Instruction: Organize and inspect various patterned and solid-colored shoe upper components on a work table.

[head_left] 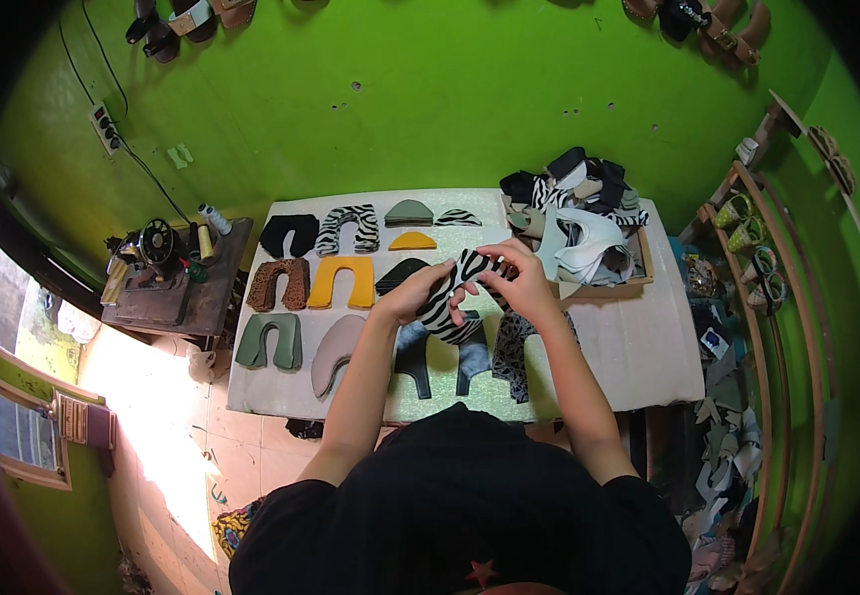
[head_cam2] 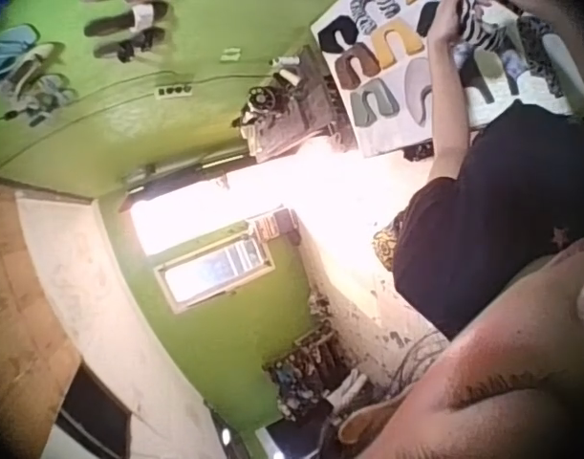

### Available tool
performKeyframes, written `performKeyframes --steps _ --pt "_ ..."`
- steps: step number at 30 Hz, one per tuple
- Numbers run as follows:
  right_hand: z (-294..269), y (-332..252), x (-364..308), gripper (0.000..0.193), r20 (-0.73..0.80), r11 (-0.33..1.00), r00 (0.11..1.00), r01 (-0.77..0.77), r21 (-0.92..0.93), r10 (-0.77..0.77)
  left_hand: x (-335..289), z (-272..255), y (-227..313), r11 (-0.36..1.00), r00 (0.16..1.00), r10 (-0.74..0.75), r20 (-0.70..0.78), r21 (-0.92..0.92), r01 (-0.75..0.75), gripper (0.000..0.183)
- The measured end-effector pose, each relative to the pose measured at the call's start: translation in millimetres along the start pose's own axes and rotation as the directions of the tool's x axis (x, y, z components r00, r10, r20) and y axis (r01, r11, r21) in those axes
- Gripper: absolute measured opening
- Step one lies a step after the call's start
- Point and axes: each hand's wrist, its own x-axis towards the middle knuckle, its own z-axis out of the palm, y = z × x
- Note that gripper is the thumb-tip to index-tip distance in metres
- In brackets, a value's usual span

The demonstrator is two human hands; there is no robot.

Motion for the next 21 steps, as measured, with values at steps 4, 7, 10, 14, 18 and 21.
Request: performKeyframes --steps 4,7,10,14,18,21 --pt "17.7 -1.9 2.9 0.036 0.004 1.000 1.000 -0.008 0.001 0.008 -7.9 -15.8 -4.7 0.998 0.999 0.033 0.033 0.043 -0.034 0.047" --pt "34.2 3.7 4.8 0.033 -0.007 0.998 1.000 -0.012 -0.064 0.011 -15.7 -26.3 -3.8 1.000 1.000 -0.014 0.022 0.000 0.014 0.050" --pt "48.8 -8.6 6.8 0.031 0.146 0.970 0.961 -0.243 0.026 0.237 -29.0 -39.5 -4.3 0.999 0.999 -0.031 0.012 -0.035 0.032 0.051" --pt "61.9 16.7 20.0 0.029 -0.016 0.997 0.998 -0.062 0.038 0.063 -39.8 -66.0 -10.9 0.962 0.982 0.084 0.168 -0.270 -0.036 0.059" --pt "73.8 29.1 34.3 0.030 -0.084 0.992 0.992 -0.082 0.096 0.090 -50.3 -80.4 -29.5 0.901 0.975 0.219 0.047 -0.392 -0.183 0.055" --pt "90.3 40.3 43.5 0.030 -0.156 0.995 0.983 -0.088 0.053 0.095 -56.1 -90.3 -36.5 0.933 0.984 0.172 -0.047 -0.313 -0.178 0.046"
